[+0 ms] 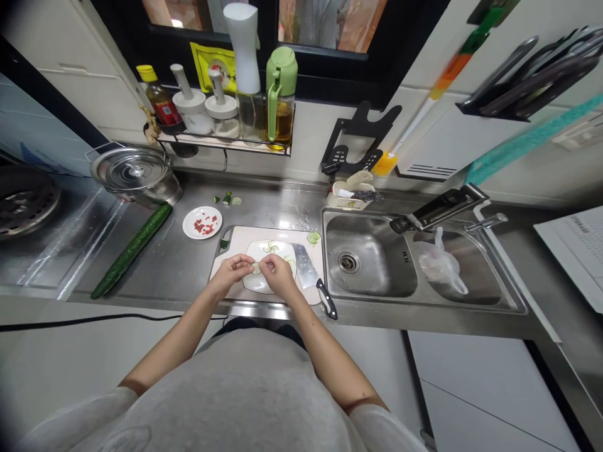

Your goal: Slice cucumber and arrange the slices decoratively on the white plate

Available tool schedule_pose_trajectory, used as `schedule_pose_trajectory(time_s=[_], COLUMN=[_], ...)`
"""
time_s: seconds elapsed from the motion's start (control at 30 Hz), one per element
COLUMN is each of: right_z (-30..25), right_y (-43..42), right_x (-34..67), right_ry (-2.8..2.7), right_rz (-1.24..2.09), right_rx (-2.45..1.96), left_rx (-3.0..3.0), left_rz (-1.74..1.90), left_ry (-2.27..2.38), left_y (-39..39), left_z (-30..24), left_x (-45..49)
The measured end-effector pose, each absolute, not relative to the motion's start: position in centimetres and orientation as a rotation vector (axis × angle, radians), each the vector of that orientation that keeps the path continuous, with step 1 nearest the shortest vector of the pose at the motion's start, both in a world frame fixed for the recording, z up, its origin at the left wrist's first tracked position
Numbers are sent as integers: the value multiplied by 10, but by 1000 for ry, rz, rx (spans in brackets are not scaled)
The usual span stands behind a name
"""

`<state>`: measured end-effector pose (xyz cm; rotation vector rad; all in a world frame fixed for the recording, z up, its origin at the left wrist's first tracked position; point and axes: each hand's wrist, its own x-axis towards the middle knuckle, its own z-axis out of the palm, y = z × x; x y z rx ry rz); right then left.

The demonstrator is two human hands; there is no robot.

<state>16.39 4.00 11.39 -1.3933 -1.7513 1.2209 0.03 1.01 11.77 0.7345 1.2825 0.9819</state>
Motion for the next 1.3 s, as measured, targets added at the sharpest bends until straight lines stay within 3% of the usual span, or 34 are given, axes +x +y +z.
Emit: schedule_pose_trajectory(time_s=[0.8, 1.3], right_z=[107, 82], right_y=[35, 31], right_x=[178, 180], right_ry=[-1745, -1577], right_rz=[1280, 1367], right_rx=[-1303, -1477], left_rx=[430, 610], left_rz=[890, 1005], left_ry=[1207, 1261], left_y=[11, 14], left_z=[108, 93], left_x=[10, 19])
